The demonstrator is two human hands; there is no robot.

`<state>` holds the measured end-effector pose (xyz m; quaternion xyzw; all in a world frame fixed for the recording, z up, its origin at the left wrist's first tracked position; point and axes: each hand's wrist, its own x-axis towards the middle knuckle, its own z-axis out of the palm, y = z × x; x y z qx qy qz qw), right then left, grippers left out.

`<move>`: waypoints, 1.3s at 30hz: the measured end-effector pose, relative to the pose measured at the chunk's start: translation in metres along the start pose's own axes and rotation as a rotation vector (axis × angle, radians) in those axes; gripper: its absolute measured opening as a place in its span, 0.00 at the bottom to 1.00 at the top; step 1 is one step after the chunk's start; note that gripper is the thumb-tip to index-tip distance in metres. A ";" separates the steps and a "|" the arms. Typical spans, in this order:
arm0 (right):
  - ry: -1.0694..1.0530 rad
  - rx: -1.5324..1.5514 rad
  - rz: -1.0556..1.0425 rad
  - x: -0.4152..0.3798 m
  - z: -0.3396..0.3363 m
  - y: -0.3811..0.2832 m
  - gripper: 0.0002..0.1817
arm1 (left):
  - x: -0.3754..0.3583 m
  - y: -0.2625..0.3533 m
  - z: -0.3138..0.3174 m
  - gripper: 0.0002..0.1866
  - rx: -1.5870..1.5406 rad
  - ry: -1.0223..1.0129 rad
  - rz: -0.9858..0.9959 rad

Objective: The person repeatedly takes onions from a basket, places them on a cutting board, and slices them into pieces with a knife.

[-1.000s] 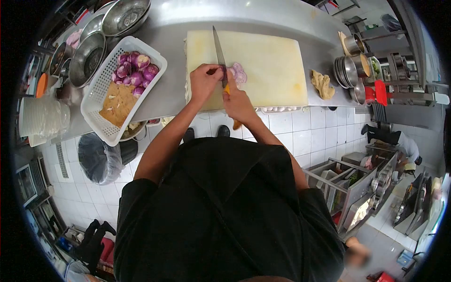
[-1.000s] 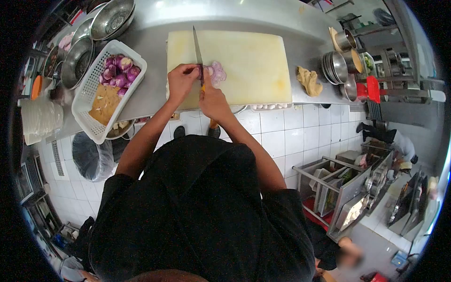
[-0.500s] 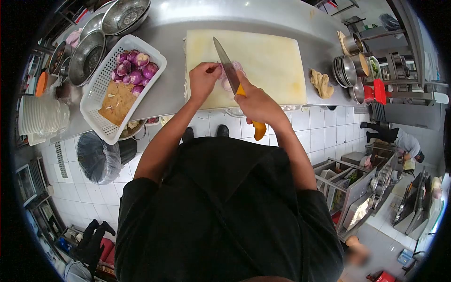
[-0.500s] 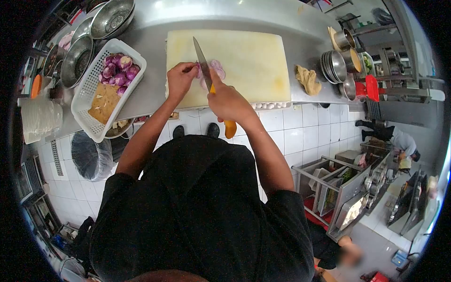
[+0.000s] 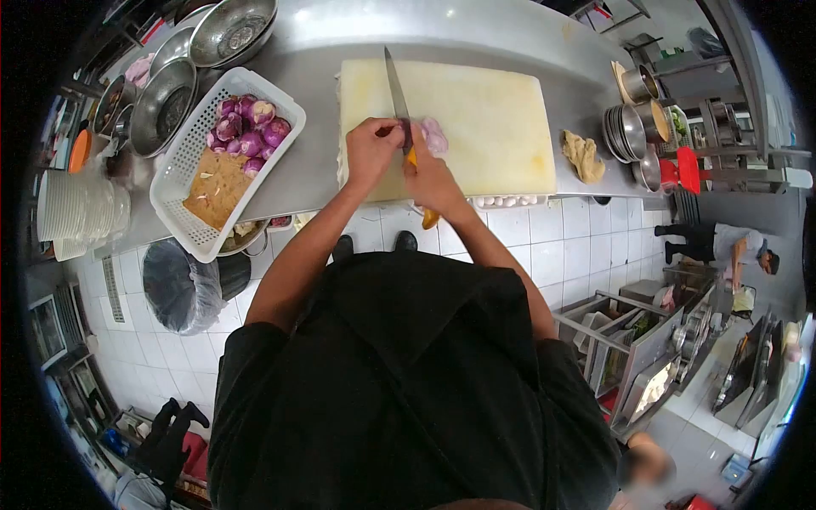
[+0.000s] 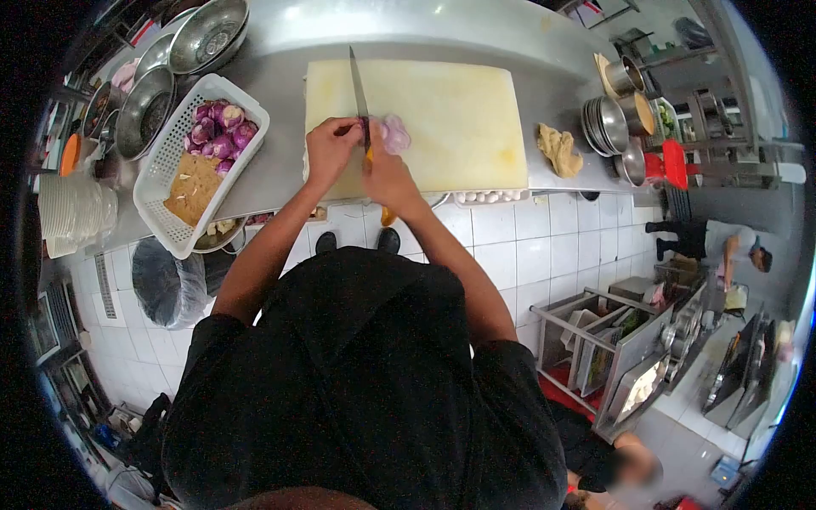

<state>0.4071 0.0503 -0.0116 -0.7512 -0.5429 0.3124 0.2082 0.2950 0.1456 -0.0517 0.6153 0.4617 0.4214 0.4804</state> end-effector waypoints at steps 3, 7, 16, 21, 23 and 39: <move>-0.214 0.144 0.179 -0.018 -0.061 -0.048 0.43 | 0.004 0.000 0.001 0.12 -0.031 -0.013 -0.028; -0.330 0.118 0.257 -0.042 -0.104 -0.085 0.44 | 0.003 0.004 -0.002 0.11 -0.041 -0.030 -0.018; -0.331 0.121 0.263 -0.049 -0.098 -0.088 0.43 | 0.003 0.000 -0.001 0.11 -0.033 -0.004 0.000; -0.331 0.118 0.245 -0.047 -0.091 -0.081 0.42 | 0.004 0.001 -0.002 0.11 0.042 -0.006 0.016; -0.321 0.119 0.252 -0.048 -0.089 -0.080 0.42 | 0.004 0.000 -0.001 0.11 0.029 -0.003 0.025; -0.195 0.110 0.161 -0.034 -0.047 -0.047 0.42 | 0.005 0.001 -0.005 0.11 -0.075 -0.041 -0.021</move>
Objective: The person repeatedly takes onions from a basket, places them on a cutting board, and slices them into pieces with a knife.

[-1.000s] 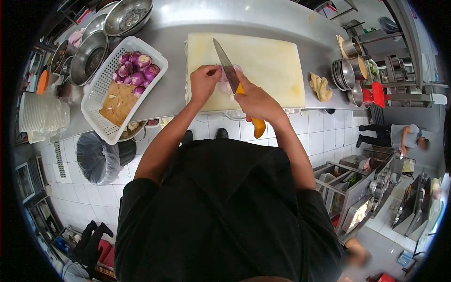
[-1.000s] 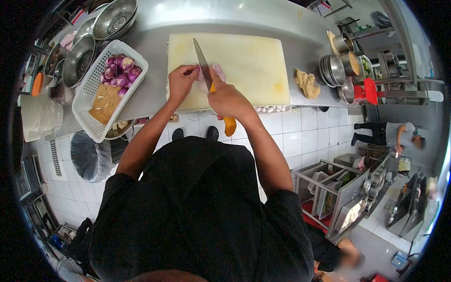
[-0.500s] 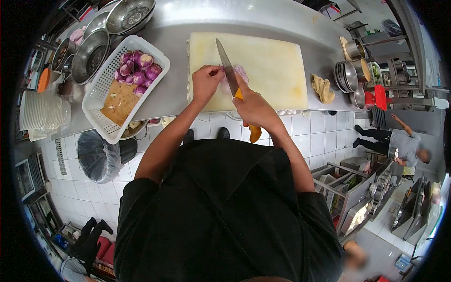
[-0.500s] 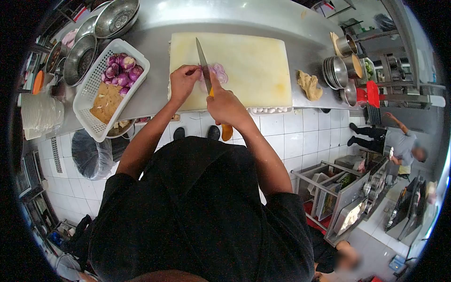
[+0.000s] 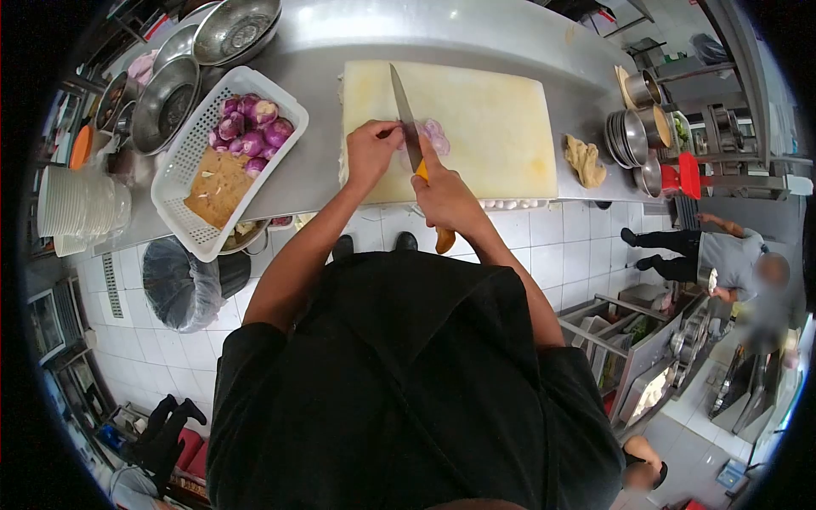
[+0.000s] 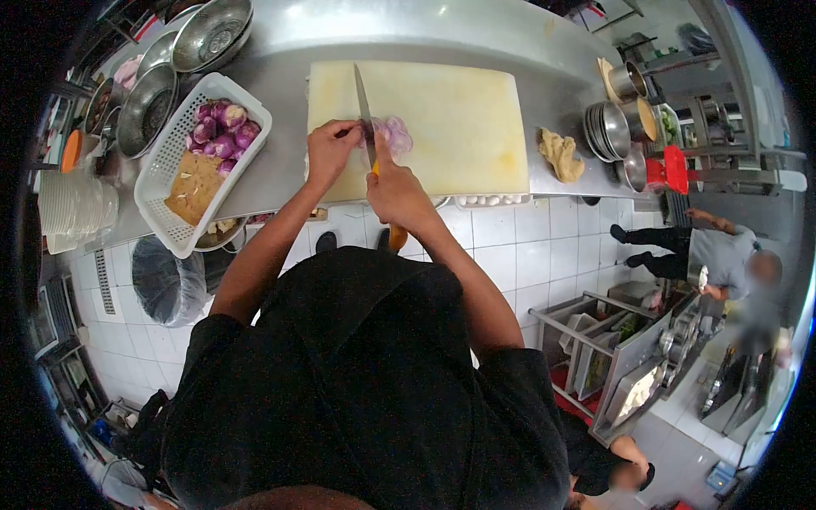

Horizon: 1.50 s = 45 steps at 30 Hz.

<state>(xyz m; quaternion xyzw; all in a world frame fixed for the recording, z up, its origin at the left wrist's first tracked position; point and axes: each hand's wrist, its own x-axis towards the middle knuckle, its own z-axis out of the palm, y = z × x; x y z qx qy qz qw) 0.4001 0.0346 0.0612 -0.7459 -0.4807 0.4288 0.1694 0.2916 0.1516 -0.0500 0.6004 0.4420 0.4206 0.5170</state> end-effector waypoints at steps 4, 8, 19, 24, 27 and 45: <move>0.165 -0.021 -0.140 0.035 0.040 0.033 0.43 | -0.004 0.007 0.002 0.12 0.016 0.023 -0.025; 0.178 -0.039 -0.154 0.040 0.049 0.043 0.44 | -0.002 0.001 0.001 0.12 0.083 0.052 0.076; 0.119 -0.062 -0.126 0.036 0.009 0.029 0.43 | -0.002 -0.002 0.002 0.11 0.082 0.038 0.033; 0.138 -0.054 -0.131 0.033 0.021 0.028 0.44 | 0.000 -0.011 0.006 0.12 -0.010 0.001 0.012; 0.160 -0.100 -0.096 0.041 0.034 0.034 0.45 | 0.002 -0.017 0.008 0.12 0.094 0.027 0.054; 0.217 0.027 -0.303 0.028 0.027 0.056 0.41 | -0.060 0.030 -0.041 0.11 0.209 -0.067 0.138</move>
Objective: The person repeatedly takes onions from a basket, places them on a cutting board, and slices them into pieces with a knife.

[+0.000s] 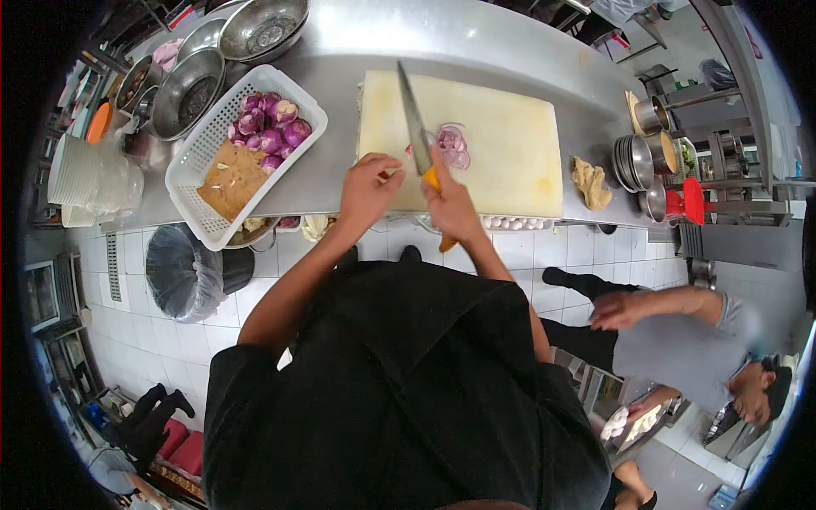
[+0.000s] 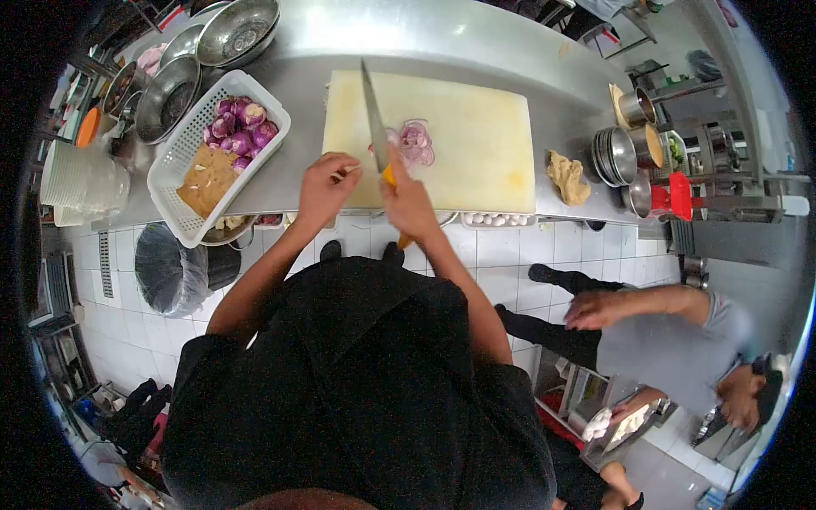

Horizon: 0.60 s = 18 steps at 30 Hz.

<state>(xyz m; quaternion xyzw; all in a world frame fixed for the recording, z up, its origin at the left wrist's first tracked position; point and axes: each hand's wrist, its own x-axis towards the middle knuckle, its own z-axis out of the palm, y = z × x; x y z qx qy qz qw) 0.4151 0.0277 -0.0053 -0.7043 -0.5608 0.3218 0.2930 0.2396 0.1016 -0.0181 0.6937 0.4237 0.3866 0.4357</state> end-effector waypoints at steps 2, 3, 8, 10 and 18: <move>-0.034 -0.012 -0.002 -0.016 0.016 0.005 0.41 | -0.016 0.002 -0.021 0.10 -0.045 0.006 -0.060; -0.054 -0.018 -0.004 -0.022 0.022 0.007 0.41 | -0.024 -0.001 -0.031 0.10 -0.045 0.034 -0.070; -0.027 -0.025 0.155 -0.024 -0.005 0.030 0.40 | -0.050 -0.001 -0.075 0.10 -0.038 0.171 -0.145; 0.019 -0.106 0.143 -0.016 -0.022 0.042 0.41 | -0.052 0.001 -0.096 0.11 -0.007 0.222 -0.121; 0.023 -0.086 0.258 0.000 -0.030 -0.001 0.32 | -0.017 -0.019 -0.187 0.18 0.267 0.410 -0.112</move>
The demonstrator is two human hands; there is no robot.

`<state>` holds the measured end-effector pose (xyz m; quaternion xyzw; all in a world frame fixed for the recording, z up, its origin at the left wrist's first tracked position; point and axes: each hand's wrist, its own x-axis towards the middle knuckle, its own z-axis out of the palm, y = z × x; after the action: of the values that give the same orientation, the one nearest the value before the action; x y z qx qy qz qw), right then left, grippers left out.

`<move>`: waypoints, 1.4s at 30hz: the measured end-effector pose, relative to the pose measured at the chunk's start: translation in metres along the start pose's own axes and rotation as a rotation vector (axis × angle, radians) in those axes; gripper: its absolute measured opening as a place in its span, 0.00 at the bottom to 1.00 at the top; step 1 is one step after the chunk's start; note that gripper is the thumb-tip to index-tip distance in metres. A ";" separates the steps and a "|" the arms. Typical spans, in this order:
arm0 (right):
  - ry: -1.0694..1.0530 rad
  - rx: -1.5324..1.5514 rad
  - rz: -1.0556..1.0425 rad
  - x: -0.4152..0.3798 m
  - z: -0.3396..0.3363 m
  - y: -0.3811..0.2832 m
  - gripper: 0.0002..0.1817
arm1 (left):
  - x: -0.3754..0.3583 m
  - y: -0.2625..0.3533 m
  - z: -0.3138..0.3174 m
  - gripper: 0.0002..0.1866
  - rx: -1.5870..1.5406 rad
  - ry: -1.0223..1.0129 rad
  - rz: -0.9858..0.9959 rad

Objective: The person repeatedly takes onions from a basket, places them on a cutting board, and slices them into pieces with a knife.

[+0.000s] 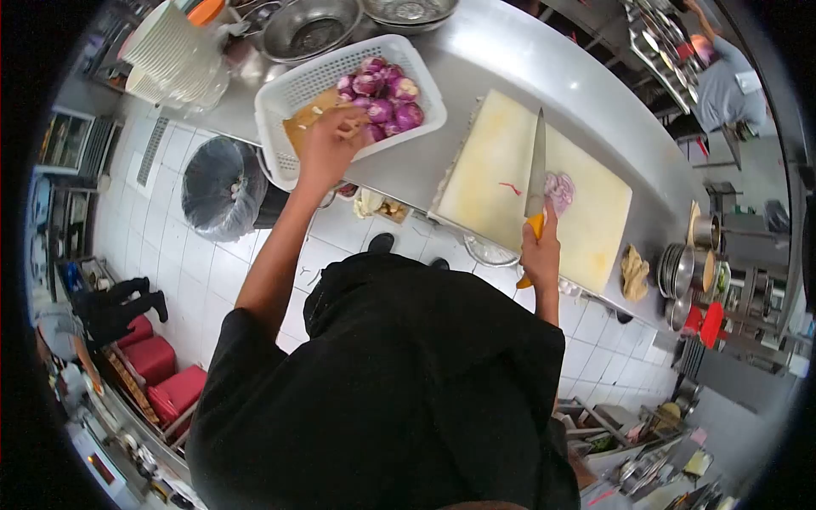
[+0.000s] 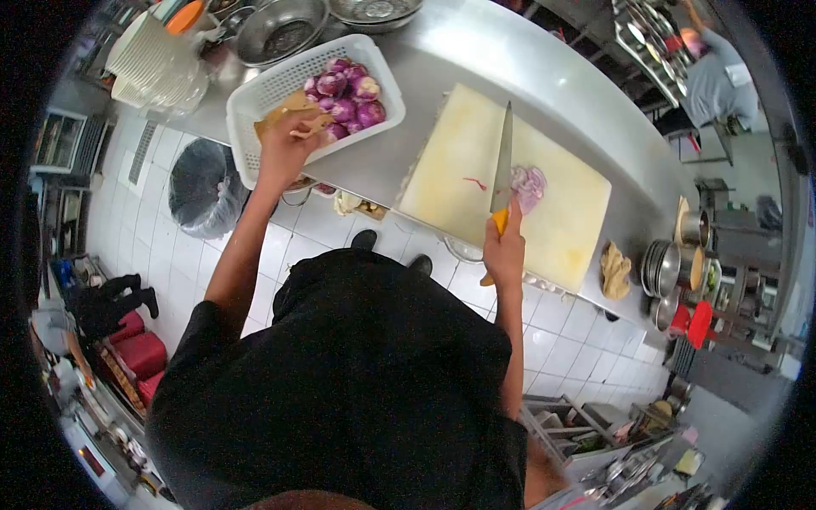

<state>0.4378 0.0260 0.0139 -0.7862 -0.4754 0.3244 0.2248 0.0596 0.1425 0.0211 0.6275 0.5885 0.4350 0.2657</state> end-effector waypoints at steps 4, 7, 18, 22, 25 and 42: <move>0.103 -0.122 -0.121 0.008 0.032 0.006 0.22 | 0.030 -0.034 -0.003 0.21 0.176 -0.053 0.013; 0.128 -0.202 -0.105 0.006 0.035 -0.002 0.23 | 0.057 -0.046 -0.003 0.25 0.269 -0.042 0.195; 0.154 -0.220 -0.072 0.001 0.043 -0.010 0.19 | 0.132 -0.083 0.008 0.29 0.302 -0.332 0.510; 0.185 -0.223 -0.082 0.001 0.047 -0.008 0.19 | 0.129 -0.080 -0.007 0.29 0.186 -0.082 0.398; 0.171 -0.220 -0.057 0.005 0.047 -0.004 0.18 | 0.133 -0.058 -0.026 0.28 0.169 0.071 0.316; 0.061 0.133 -0.099 -0.013 0.044 0.021 0.17 | -0.017 0.073 0.134 0.25 -0.013 -0.441 0.297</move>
<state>0.4141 0.0073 -0.0263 -0.7548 -0.4840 0.3197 0.3064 0.2124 0.1383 0.0145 0.7850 0.4151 0.3259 0.3246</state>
